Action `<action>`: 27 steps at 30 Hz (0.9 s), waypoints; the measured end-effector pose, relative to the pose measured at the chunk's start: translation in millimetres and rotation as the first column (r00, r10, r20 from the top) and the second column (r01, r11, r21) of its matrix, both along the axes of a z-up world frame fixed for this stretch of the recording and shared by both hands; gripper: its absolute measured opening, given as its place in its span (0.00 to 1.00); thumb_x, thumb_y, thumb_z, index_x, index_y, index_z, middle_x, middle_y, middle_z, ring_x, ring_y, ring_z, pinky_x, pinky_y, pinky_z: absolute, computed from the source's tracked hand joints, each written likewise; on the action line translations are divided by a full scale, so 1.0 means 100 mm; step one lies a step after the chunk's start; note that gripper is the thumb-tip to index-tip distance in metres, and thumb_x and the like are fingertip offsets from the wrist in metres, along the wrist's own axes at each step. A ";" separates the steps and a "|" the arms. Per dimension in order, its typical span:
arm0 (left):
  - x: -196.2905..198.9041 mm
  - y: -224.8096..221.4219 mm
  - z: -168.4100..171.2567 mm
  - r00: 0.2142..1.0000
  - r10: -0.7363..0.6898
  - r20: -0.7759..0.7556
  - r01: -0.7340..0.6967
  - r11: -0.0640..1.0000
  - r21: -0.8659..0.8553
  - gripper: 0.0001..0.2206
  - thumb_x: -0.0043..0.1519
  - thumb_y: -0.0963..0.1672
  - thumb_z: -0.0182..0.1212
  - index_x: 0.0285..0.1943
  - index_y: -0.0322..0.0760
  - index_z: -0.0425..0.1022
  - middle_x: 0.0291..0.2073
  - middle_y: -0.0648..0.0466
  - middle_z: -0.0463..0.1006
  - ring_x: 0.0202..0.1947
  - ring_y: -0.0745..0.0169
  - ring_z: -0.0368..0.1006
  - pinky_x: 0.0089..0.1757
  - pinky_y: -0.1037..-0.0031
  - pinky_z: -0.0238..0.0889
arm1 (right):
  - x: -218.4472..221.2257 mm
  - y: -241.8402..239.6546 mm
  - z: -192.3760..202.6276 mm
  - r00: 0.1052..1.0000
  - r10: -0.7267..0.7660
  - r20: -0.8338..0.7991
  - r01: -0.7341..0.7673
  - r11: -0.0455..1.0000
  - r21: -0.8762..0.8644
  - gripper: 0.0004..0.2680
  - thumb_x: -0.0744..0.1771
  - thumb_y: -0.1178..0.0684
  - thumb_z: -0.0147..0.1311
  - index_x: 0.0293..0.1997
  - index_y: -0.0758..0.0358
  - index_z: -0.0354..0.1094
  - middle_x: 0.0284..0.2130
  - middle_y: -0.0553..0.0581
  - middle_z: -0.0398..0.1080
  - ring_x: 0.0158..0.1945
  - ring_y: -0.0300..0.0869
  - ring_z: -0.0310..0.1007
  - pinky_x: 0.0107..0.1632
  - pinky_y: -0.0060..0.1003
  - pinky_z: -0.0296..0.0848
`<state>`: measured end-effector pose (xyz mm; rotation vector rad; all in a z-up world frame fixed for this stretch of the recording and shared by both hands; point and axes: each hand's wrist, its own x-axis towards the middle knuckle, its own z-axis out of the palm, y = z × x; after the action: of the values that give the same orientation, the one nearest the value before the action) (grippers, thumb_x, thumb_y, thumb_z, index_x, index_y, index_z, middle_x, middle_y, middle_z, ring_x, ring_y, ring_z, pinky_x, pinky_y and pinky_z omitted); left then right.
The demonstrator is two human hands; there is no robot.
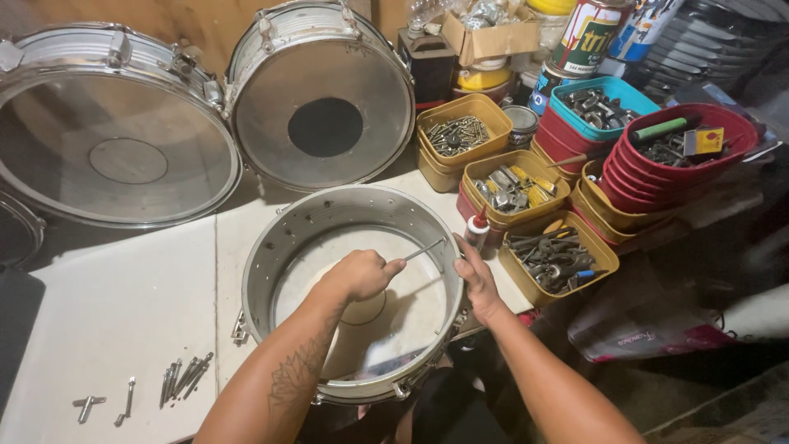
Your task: Repairing a drum shell by applying sealant and tightening hardware with a screwdriver
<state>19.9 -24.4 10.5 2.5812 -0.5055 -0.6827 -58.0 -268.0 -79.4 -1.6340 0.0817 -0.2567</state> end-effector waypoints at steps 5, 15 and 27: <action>0.00 -0.01 0.02 1.000 -0.010 -0.004 0.010 1.000 -0.001 0.32 0.64 0.61 0.43 0.41 0.35 0.84 0.44 0.34 0.82 0.56 0.36 0.75 0.54 0.53 0.69 | -0.02 0.04 0.01 1.000 -0.019 0.004 0.019 0.999 0.038 0.30 0.62 0.32 0.52 0.72 0.53 0.61 0.60 0.59 0.63 0.63 0.49 0.60 0.69 0.49 0.56; 0.05 -0.02 -0.07 0.999 0.031 -0.038 -0.031 0.999 -0.017 0.29 0.63 0.61 0.44 0.36 0.39 0.84 0.30 0.40 0.82 0.43 0.45 0.81 0.47 0.58 0.72 | 0.01 0.01 -0.04 1.000 -0.016 -0.001 0.017 0.997 0.076 0.30 0.62 0.32 0.53 0.72 0.52 0.62 0.60 0.58 0.63 0.63 0.49 0.61 0.69 0.48 0.57; -0.31 -0.01 0.46 0.989 -0.075 0.125 0.056 0.987 0.154 0.31 0.65 0.59 0.39 0.48 0.37 0.83 0.44 0.36 0.81 0.53 0.39 0.78 0.53 0.52 0.70 | -0.04 0.01 0.06 1.000 0.012 -0.009 -0.012 1.000 0.014 0.29 0.64 0.33 0.51 0.73 0.51 0.59 0.59 0.62 0.62 0.62 0.50 0.59 0.70 0.50 0.55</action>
<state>-11.2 -25.8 56.9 2.7748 -0.6038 -0.5974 -61.8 -266.8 -73.1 -1.6213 0.0804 -0.2385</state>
